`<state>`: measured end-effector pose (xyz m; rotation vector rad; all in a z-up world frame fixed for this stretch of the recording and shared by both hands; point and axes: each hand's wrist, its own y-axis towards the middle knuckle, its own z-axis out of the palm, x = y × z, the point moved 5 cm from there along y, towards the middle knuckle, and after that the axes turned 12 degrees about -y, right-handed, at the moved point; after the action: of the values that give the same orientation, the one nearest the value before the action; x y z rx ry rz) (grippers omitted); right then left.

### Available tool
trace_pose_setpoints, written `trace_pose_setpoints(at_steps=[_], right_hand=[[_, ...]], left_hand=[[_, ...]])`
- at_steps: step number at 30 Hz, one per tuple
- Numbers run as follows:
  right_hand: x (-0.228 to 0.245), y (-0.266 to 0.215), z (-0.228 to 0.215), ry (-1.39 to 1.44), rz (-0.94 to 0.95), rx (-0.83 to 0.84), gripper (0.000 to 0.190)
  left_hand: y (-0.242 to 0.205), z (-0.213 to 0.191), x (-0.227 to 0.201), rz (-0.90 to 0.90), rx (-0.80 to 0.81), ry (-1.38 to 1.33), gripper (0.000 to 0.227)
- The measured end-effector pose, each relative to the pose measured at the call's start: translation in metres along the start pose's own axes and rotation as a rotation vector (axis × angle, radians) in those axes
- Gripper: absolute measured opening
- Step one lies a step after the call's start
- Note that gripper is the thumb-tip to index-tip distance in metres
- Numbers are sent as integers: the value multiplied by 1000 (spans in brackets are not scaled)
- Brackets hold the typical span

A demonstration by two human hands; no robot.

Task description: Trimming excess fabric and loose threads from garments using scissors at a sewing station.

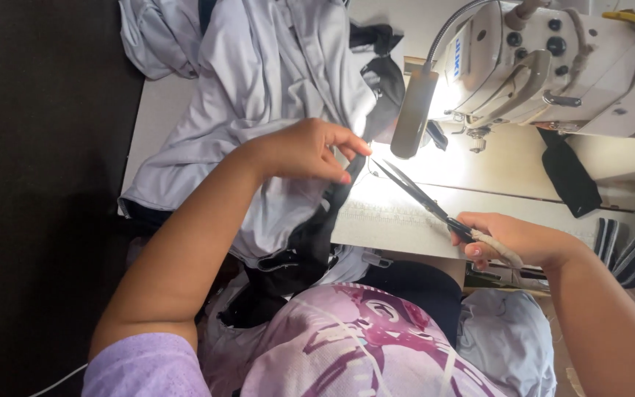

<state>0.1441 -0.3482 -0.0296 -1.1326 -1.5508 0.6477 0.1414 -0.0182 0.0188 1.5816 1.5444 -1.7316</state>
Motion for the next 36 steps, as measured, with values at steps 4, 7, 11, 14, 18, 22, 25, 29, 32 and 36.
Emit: trace_pose_setpoints(at_steps=[4,7,11,14,18,22,25,29,32,36], right_hand=[[11,17,4,-49,-100,79,74],[13,31,5,-28,-168,78,76],[11,48,9,36,-293,38,73],[14,52,12,172,-500,-86,57],[17,51,22,216,-510,-105,55],[6,53,31,272,-501,-151,43],[6,46,35,279,-483,-205,40],[1,29,43,312,-424,-282,38],[-6,24,49,348,-427,-280,39],[-36,33,65,424,-530,-302,37]], left_hand=[[-3,8,6,73,82,-92,62],[-7,9,3,54,93,-123,61],[-7,11,6,10,126,-172,60],[25,7,59,202,158,-377,64],[25,8,61,209,157,-403,64],[16,11,52,175,130,-326,76],[2,15,56,211,65,-52,106],[-46,48,66,225,-14,766,148],[-62,66,128,374,-181,1144,101],[-129,55,158,646,-494,872,10]])
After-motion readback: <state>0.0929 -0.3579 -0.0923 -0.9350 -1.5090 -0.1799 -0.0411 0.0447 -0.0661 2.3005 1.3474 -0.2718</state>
